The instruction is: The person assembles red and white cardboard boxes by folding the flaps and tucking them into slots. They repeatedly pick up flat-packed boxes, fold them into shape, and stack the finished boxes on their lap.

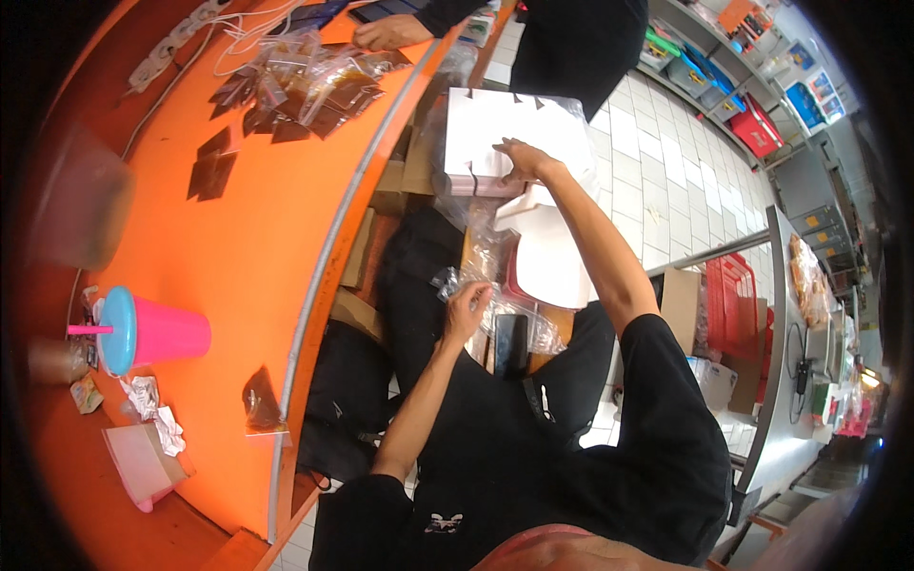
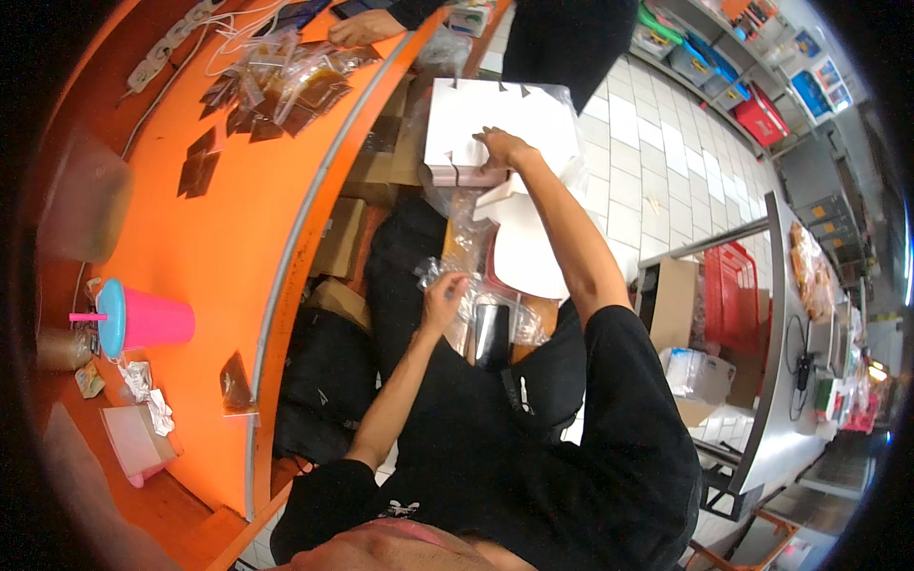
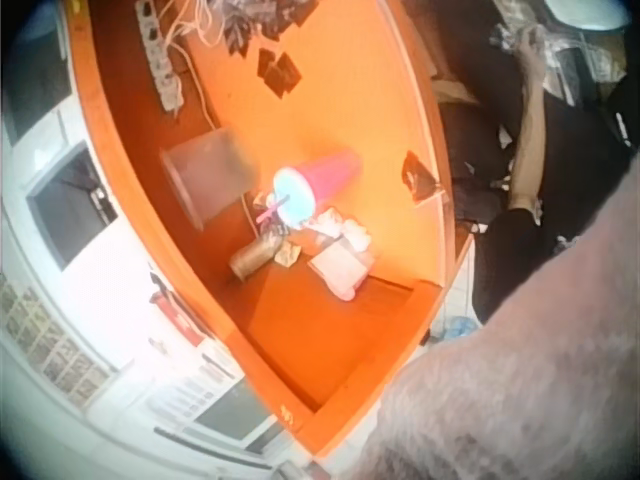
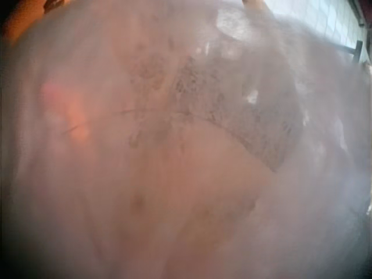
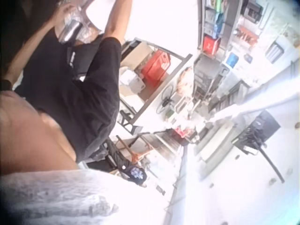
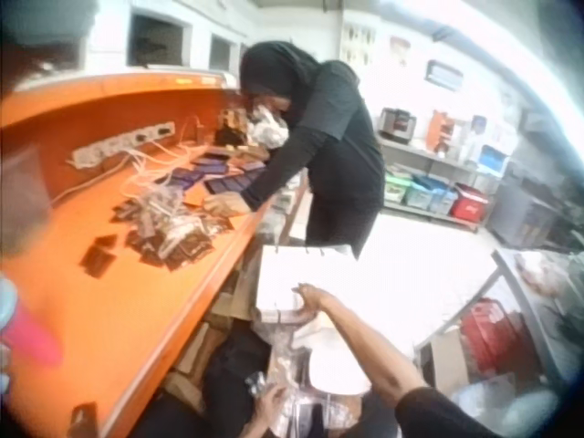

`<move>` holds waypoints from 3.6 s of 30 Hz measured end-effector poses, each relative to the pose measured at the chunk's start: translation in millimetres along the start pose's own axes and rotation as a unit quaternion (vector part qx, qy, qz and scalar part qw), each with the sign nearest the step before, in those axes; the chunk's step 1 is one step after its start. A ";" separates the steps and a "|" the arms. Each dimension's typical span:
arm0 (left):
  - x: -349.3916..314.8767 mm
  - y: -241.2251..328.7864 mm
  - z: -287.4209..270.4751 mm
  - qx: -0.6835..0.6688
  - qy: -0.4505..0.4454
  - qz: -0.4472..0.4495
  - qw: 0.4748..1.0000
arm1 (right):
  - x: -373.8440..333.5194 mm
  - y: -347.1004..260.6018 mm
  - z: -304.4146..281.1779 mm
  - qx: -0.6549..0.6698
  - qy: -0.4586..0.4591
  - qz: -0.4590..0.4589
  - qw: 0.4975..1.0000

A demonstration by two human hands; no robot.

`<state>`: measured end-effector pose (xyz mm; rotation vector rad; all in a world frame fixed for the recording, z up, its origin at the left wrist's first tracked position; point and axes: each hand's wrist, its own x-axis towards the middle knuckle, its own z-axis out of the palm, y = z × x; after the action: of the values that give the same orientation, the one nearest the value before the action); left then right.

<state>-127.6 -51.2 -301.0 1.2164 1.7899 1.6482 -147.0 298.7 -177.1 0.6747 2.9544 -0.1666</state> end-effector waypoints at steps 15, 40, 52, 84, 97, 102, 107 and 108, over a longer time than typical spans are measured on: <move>-0.1 -5.3 -17.6 -0.066 -0.039 -0.025 0.997 | 22.7 -20.5 9.1 -0.032 -0.022 -0.057 0.998; -71.2 180.3 -0.8 -0.427 -0.023 -0.054 0.902 | -391.2 -257.2 -65.0 0.554 0.196 0.038 0.808; -30.7 245.8 -3.3 -0.184 -0.092 0.098 0.974 | -402.4 -227.4 -32.3 0.395 0.302 0.018 0.868; -39.3 240.6 33.4 -0.017 -0.163 0.266 0.950 | -426.9 -190.6 -18.2 0.754 0.457 0.269 0.388; -28.2 229.0 22.6 -0.060 -0.218 0.342 0.912 | -417.6 -189.2 -33.4 0.770 0.443 0.297 0.351; -30.8 234.9 24.9 -0.048 -0.184 0.326 0.926 | -409.0 -199.1 -39.6 0.800 0.433 0.262 0.322; -25.6 234.4 21.5 0.004 -0.165 0.335 0.928 | -411.7 -188.9 -39.3 0.830 0.399 0.252 0.296; -23.6 232.2 20.9 0.003 -0.164 0.331 0.929 | -411.5 -189.6 -38.5 0.829 0.400 0.256 0.296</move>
<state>-25.5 -77.9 -91.8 2.1174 1.2400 1.6120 135.6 -41.2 -70.7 1.9431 1.0591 -3.6756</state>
